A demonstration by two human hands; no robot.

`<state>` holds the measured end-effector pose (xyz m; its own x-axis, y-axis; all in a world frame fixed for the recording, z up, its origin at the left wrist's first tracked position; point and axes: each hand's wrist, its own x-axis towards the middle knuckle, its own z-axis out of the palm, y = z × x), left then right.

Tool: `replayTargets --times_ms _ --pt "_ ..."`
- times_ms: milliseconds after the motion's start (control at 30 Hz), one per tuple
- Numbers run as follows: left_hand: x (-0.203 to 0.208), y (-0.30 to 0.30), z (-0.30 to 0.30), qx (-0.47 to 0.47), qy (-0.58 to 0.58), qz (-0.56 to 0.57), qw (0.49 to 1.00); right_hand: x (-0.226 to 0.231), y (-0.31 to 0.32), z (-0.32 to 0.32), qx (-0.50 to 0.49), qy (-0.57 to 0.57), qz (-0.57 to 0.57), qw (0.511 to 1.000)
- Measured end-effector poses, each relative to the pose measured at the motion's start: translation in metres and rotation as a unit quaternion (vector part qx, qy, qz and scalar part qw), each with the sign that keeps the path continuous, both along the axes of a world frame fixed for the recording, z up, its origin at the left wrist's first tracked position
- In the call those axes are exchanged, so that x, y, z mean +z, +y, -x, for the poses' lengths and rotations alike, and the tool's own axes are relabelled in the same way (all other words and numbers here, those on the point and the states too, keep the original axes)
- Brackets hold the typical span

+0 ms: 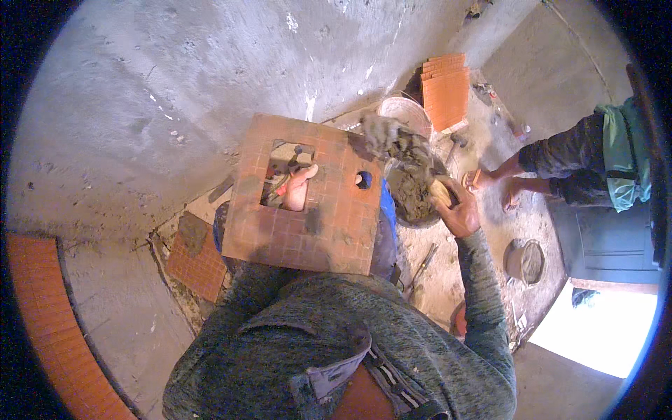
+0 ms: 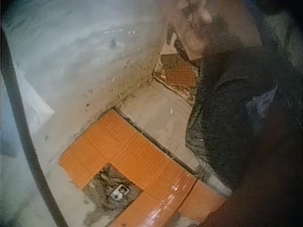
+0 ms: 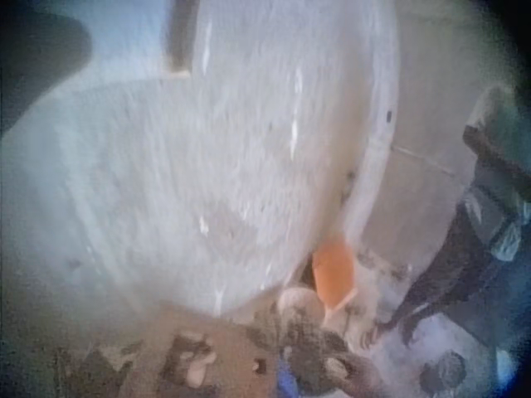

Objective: The person installs a circular light fixture into a ceiling opening surrounded by orange tiles. They secure the fixture by hand, then remove it to hand it to an assistant before picking up a stack of orange tiles.

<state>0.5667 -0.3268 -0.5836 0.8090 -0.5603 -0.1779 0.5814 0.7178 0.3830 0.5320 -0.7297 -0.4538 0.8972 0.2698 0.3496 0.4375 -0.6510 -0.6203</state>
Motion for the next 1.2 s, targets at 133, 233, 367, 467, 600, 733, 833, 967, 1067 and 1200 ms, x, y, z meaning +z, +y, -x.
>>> replayTargets --times_ms 133,233,367,467,600,733,833,967,1067,1200 --pt "-0.013 -0.015 -0.006 0.037 0.019 0.000 0.999 0.036 0.028 -0.012 -0.004 -0.032 0.164 0.986" --pt "-0.007 -0.019 -0.003 0.032 0.019 -0.009 0.999 0.016 0.029 -0.021 -0.012 -0.078 0.224 0.971" --pt "-0.085 0.004 -0.008 0.127 0.015 -0.069 0.989 0.012 0.043 -0.025 -0.025 -0.058 0.258 0.964" --pt "-0.077 -0.012 -0.014 0.127 -0.006 -0.057 0.990 -0.013 0.026 -0.026 -0.036 -0.096 0.217 0.971" --pt "0.010 -0.027 0.005 0.075 0.005 -0.026 0.997 -0.042 0.008 -0.032 -0.080 -0.099 0.253 0.959" --pt "0.020 -0.021 0.003 0.041 -0.018 0.000 0.999 -0.057 -0.005 -0.031 -0.131 -0.073 0.239 0.959" --pt "0.025 -0.018 0.008 0.062 -0.013 0.001 0.998 -0.048 -0.006 -0.025 -0.160 -0.033 0.167 0.972" --pt "0.020 -0.015 0.000 0.020 -0.013 0.024 0.999 -0.028 -0.005 -0.007 -0.157 -0.067 0.143 0.975" --pt "0.014 -0.015 -0.006 -0.008 -0.008 0.027 1.000 -0.015 -0.002 -0.002 -0.109 -0.108 0.157 0.976" --pt "-0.002 -0.018 -0.006 0.010 0.021 0.012 1.000 -0.006 -0.010 -0.008 -0.059 -0.167 0.243 0.954"
